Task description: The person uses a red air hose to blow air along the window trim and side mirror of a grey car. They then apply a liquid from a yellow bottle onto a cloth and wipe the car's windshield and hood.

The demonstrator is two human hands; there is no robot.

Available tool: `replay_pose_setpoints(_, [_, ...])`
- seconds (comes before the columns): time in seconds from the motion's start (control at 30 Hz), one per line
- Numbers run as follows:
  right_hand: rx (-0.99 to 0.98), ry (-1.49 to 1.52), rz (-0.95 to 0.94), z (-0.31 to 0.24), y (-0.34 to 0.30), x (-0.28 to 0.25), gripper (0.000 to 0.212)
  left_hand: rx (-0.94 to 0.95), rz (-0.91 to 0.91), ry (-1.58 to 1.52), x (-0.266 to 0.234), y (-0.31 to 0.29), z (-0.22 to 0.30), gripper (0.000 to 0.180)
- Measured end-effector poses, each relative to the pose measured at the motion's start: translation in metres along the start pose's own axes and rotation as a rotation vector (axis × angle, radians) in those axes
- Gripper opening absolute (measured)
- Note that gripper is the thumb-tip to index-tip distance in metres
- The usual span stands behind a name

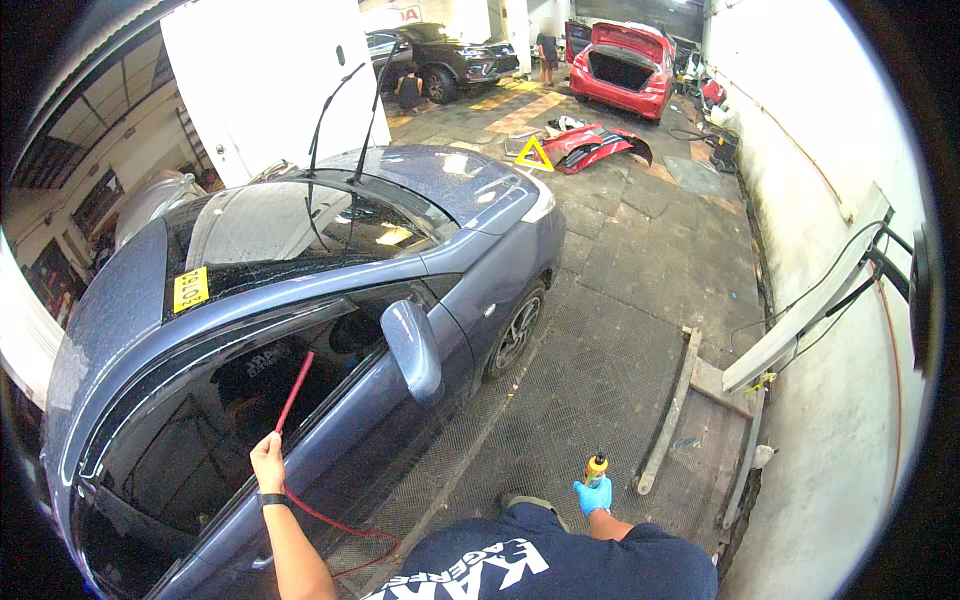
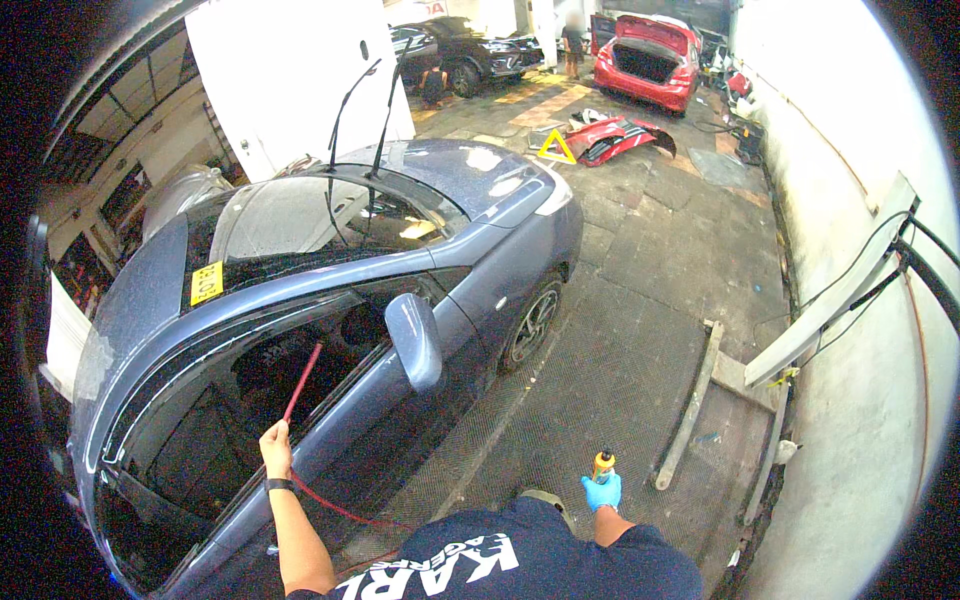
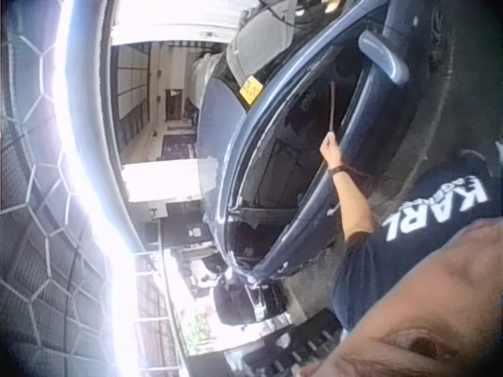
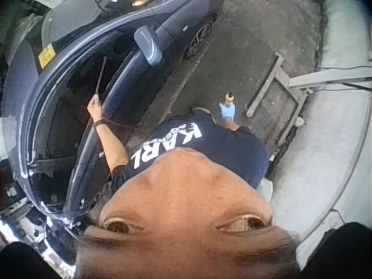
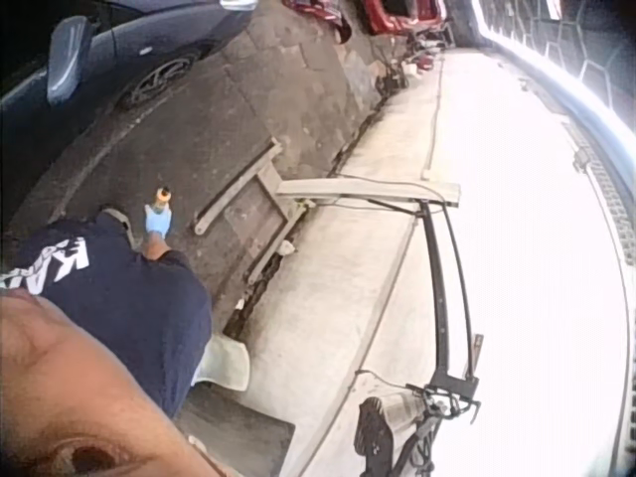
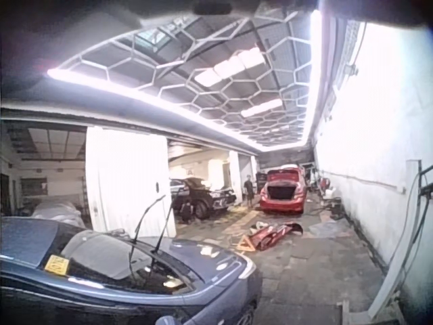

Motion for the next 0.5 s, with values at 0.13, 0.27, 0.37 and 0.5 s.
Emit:
replay_pose_setpoints(0.13, [0.063,0.046,-0.007,-0.001,-0.006,-0.004,0.065,0.074,0.147,-0.024,0.003,0.012,0.001,0.032])
replay_pose_setpoints(0.27, [0.08,0.081,-0.039,0.005,-0.007,-0.012,0.064,0.048,0.0,0.025,0.023,0.018,0.001,0.036])
replay_pose_setpoints(0.37, [0.077,0.054,0.009,0.009,-0.009,-0.015,0.066,0.077,0.107,-0.044,0.037,0.027,0.003,0.036])
replay_pose_setpoints(0.5, [0.049,0.098,0.026,0.011,-0.007,-0.015,0.059,-0.004,-0.043,0.029,0.053,0.03,0.005,0.035])
Point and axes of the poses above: each hand's wrist, its own y-axis towards the middle knuckle, its own x-axis out of the palm, z = x × y, the point moved 2 cm from there along y, towards the middle knuckle, and after that the axes turned 2 degrees about x, right-handed, at the moved point
